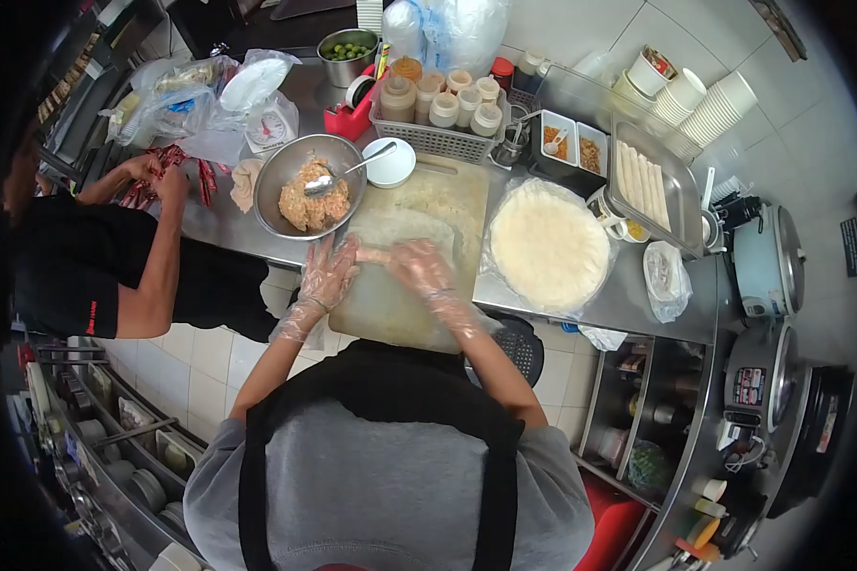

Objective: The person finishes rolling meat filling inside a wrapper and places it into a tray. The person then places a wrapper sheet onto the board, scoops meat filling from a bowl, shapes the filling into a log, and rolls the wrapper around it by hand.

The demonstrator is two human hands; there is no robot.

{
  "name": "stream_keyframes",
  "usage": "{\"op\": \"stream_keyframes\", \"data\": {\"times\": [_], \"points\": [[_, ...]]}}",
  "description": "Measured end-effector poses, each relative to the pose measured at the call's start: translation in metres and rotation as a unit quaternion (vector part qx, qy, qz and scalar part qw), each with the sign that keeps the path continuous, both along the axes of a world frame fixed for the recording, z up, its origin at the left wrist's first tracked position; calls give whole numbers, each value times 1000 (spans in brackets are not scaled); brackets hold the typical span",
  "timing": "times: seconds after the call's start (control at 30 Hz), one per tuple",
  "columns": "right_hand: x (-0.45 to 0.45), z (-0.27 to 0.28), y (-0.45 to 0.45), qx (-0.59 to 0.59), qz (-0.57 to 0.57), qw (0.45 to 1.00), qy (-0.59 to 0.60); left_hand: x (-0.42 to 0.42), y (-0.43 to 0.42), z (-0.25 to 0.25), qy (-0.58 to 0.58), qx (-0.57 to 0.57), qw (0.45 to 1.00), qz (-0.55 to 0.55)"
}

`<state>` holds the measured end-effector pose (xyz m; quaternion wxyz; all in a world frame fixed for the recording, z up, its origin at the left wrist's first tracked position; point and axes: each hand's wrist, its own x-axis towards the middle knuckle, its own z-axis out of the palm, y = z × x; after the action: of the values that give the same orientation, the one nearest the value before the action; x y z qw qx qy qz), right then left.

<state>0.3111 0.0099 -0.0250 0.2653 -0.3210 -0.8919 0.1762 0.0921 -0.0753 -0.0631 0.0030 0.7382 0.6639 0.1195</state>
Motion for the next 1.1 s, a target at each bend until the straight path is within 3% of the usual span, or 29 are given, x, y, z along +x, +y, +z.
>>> {"op": "stream_keyframes", "data": {"times": [0.07,0.17,0.2,0.23,0.3,0.33,0.4,0.43,0.5,0.53,0.6,0.67,0.73,0.83,0.9,1.1], "points": [[-31,-17,-2,22,20,1000,1,6,-4,1,-3,-8,1000,28],[-49,-38,9,11,39,999,-29,13,-21,3,-309,47,948,50],[-52,-32,11,-2,47,998,-46,15,-24,12,-440,-68,891,94],[-53,-27,13,-81,40,995,-29,20,-25,12,-604,-91,782,125],[-52,-13,17,-240,27,970,3,29,-27,8,-855,-122,474,171],[-51,-15,21,-252,38,967,-3,29,-24,6,-867,-107,465,147],[-48,-26,28,-276,57,959,-14,35,-14,6,-865,-60,478,140],[-46,-32,29,-234,76,969,-10,37,-10,8,-864,-37,484,136],[-43,-39,29,-149,113,982,-4,31,-6,3,-669,-85,725,137],[-41,-38,33,-159,100,982,-25,28,-4,1,-546,-106,821,133],[-41,-37,45,-183,74,978,-66,42,-6,4,-464,-67,875,121],[-42,-52,60,-134,45,990,-8,47,-6,4,-366,-15,927,84],[-45,-52,69,-105,0,994,10,44,2,1,-252,54,966,19],[-57,-37,68,-93,-75,992,-46,38,7,12,-172,7,985,-3],[-64,-18,61,-88,-107,984,-112,34,13,11,-133,3,991,-19],[-84,-39,71,-77,-211,970,-90,30,12,7,-99,6,995,-27]]}}
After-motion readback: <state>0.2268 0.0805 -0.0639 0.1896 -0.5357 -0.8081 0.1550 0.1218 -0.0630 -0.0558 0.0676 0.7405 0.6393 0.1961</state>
